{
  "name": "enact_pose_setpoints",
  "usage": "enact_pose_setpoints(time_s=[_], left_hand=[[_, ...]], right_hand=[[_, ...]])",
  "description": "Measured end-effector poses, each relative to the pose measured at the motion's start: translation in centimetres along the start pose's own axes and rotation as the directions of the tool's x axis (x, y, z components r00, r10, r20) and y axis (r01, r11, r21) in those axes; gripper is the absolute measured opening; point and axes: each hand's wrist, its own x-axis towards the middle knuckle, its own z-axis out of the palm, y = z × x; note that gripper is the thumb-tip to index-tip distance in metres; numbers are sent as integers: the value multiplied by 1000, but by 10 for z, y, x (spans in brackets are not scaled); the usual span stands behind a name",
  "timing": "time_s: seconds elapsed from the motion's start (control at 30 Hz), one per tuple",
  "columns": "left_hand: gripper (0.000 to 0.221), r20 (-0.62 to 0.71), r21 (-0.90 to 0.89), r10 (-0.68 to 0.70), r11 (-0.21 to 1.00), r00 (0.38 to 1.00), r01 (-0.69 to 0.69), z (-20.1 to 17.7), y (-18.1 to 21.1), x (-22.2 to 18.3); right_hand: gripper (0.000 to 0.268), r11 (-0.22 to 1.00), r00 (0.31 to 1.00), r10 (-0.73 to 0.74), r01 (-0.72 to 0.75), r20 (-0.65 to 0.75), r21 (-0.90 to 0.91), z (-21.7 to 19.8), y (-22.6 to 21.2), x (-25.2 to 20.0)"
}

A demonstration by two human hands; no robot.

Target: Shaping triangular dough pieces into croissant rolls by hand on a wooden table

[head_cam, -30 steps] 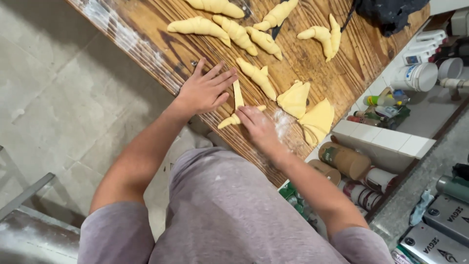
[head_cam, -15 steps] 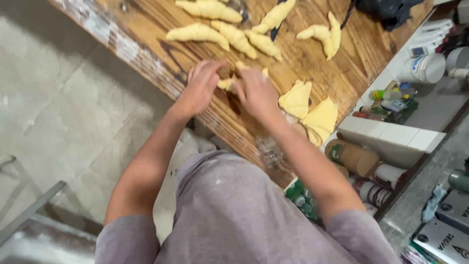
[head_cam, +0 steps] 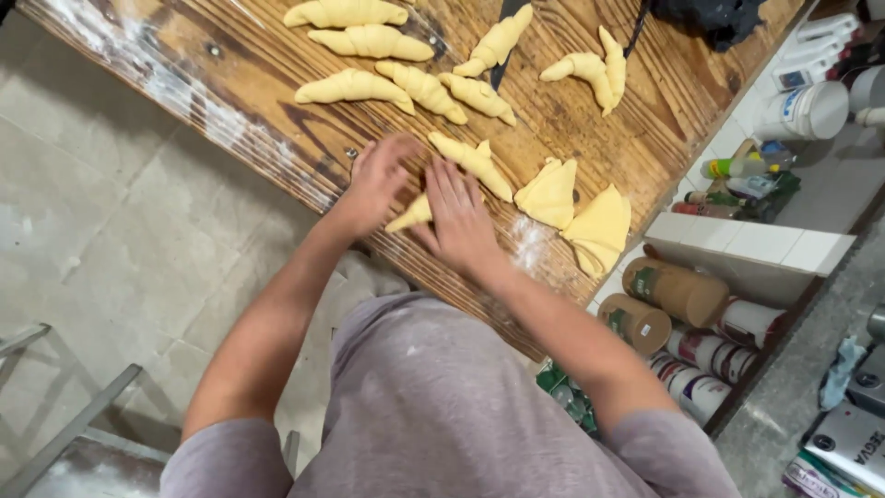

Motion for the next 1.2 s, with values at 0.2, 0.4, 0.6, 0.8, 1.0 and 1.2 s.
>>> enact_pose_setpoints(time_s=[0.2, 0.4, 0.6, 0.8, 1.0, 1.2], left_hand=[[49, -400, -580, -330, 814, 855, 44, -12, 2, -9], [61, -222, -962, -569, 261, 792, -82, 7, -1, -47], [71, 74, -991, -515, 59, 854, 121, 34, 40, -57], [51, -166, -853, -532, 500, 830, 150, 54, 41, -37], [35, -280, 466, 139, 885, 950, 8, 46, 45, -29], [37, -258, 493, 42, 865, 965, 94, 52, 30, -20]], right_hand=[[73, 966, 898, 258, -249, 356, -73, -70, -4, 115], [40, 646, 940, 245, 22, -235, 763, -44, -28, 54], [18, 344, 871, 490, -171, -21, 923, -35, 9, -6], [46, 769, 877, 461, -320, -133, 553, -65, 125, -93], [67, 854, 883, 393, -454, 257, 254, -99, 232, -177], [41, 915, 912, 299, -357, 282, 185, -97, 241, -181]])
